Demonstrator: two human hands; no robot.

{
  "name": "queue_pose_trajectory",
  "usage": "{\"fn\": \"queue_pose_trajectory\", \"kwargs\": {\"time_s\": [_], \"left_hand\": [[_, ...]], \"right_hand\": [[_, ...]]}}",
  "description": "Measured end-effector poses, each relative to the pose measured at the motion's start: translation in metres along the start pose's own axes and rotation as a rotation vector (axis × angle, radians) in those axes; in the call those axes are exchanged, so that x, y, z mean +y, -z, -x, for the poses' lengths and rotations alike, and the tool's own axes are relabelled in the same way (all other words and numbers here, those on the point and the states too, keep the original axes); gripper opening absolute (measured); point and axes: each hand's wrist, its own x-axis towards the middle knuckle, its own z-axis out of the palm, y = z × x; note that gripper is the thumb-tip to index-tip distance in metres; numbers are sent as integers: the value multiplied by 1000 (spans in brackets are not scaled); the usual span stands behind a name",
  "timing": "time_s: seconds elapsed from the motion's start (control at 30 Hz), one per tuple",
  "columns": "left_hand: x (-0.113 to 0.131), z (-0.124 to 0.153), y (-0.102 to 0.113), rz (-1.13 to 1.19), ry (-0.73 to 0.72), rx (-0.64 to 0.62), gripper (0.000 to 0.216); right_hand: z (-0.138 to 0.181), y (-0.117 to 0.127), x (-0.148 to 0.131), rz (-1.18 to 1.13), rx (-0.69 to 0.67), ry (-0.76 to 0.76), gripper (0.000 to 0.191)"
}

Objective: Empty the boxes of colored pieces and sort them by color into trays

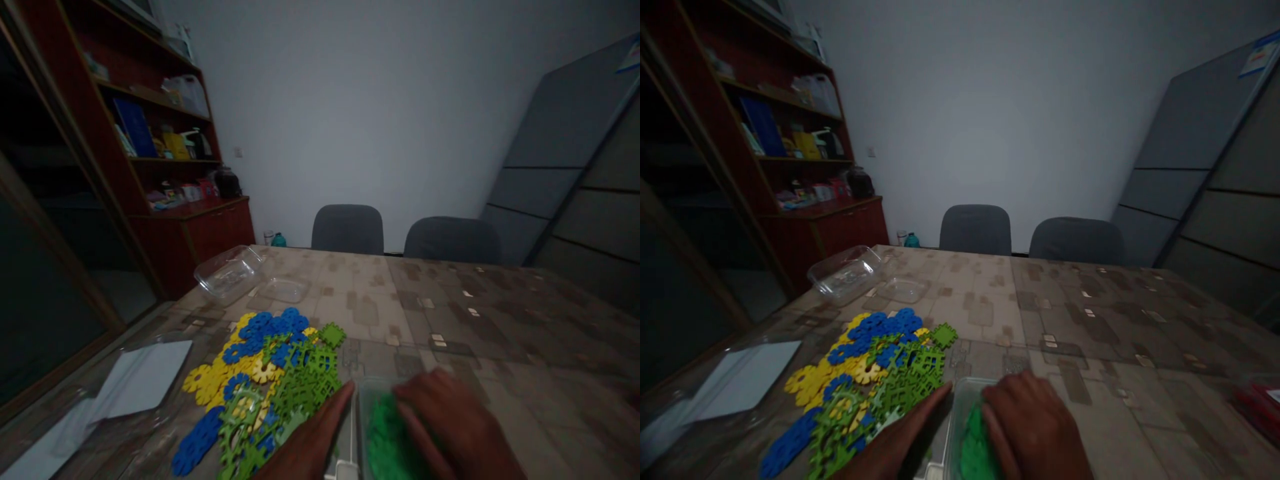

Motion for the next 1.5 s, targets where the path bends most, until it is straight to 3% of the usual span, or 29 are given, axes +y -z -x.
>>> {"fn": "queue_pose_trajectory", "kwargs": {"time_s": [0.07,0.17,0.27,0.4,0.5,0.7,0.93,1.07,1.33,1.5], "left_hand": [[4,-3,0,10,9,-4,113],[15,-10,-1,21,16,3,111],[22,-17,-4,16,-3,27,109],[23,-18,-7,26,5,29,109],[21,-13,-6,50,2,50,112],[27,-3,1,164,-45,211,119],[32,-4,-10,128,103,68,103],[28,-8,-21,158,107,43,93],[22,-7,-27,180,136,75,97],[20,-8,-26,179,165,48,107]], "right_hand": [[-6,6,26,0,39,-184,21],[-7,5,47,-153,-83,-337,21],[-5,-1,43,-297,-203,-379,21],[-6,-2,28,-364,-204,-422,21],[-8,0,21,-452,-210,-426,24],[-11,-1,10,-544,-234,-379,28],[-19,4,-1,-657,-300,-335,20],[-26,4,-9,-660,-348,-348,21],[-25,1,-14,-612,-221,-280,21],[-29,3,-15,-599,-272,-286,18]]}}
